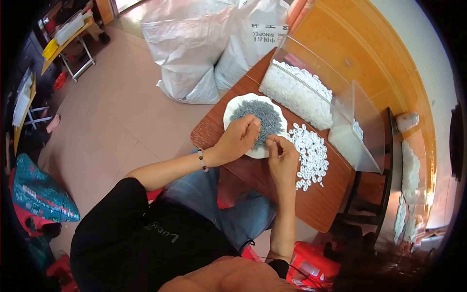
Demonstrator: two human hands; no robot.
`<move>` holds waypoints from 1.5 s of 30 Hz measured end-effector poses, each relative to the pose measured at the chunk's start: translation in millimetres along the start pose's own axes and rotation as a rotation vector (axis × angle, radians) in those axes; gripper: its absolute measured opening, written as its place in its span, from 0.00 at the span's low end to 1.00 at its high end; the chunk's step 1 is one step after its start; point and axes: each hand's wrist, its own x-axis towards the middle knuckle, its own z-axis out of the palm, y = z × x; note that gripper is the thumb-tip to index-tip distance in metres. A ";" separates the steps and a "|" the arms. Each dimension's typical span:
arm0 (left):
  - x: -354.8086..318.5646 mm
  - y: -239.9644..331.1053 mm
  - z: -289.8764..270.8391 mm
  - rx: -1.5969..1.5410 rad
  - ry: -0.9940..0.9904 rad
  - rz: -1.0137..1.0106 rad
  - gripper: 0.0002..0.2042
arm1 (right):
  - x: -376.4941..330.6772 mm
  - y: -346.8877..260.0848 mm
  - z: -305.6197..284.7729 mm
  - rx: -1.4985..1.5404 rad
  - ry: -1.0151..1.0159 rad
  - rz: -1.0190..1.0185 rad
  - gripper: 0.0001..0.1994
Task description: Assembling small grey plastic inserts into white plastic rings by hand.
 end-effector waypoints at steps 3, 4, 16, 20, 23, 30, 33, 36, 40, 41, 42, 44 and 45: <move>-0.5 2.8 -3.0 0.121 -0.025 0.001 0.15 | 2.5 7.1 2.0 -0.039 -0.018 0.014 0.08; -1.8 1.8 -3.6 0.127 -0.012 0.003 0.15 | 2.9 5.0 3.7 -0.036 -0.027 0.072 0.08; -13.4 0.8 6.1 0.250 -0.080 0.180 0.12 | -9.1 12.7 -2.4 0.118 0.019 0.106 0.06; -16.5 8.3 9.2 0.235 -0.071 0.183 0.12 | -13.7 13.9 -4.3 0.200 0.066 0.147 0.07; -18.0 12.0 11.1 0.225 -0.063 0.194 0.11 | -18.0 19.8 -12.4 0.225 -0.005 0.184 0.06; -25.2 13.7 17.3 0.255 -0.091 0.212 0.10 | -48.1 28.4 -27.8 0.402 -0.011 0.360 0.05; -32.2 14.0 25.7 0.265 -0.139 0.199 0.10 | -61.7 21.8 -39.2 0.499 -0.011 0.390 0.04; -40.7 7.7 37.2 0.290 -0.178 0.180 0.09 | -74.4 14.6 -47.6 0.578 0.001 0.391 0.04; -49.8 3.7 49.5 0.239 -0.190 0.216 0.09 | -89.4 9.9 -54.9 0.599 0.024 0.427 0.03; -51.9 4.5 51.5 0.251 -0.200 0.201 0.09 | -92.3 10.1 -54.8 0.602 0.024 0.427 0.03; -53.1 5.7 53.0 0.260 -0.213 0.185 0.09 | -95.3 9.4 -54.6 0.622 0.038 0.426 0.04; -55.6 7.2 54.8 0.276 -0.226 0.172 0.10 | -100.5 8.6 -54.5 0.639 0.055 0.430 0.04; -58.2 6.7 57.5 0.288 -0.237 0.158 0.10 | -103.8 9.7 -55.8 0.623 0.063 0.447 0.05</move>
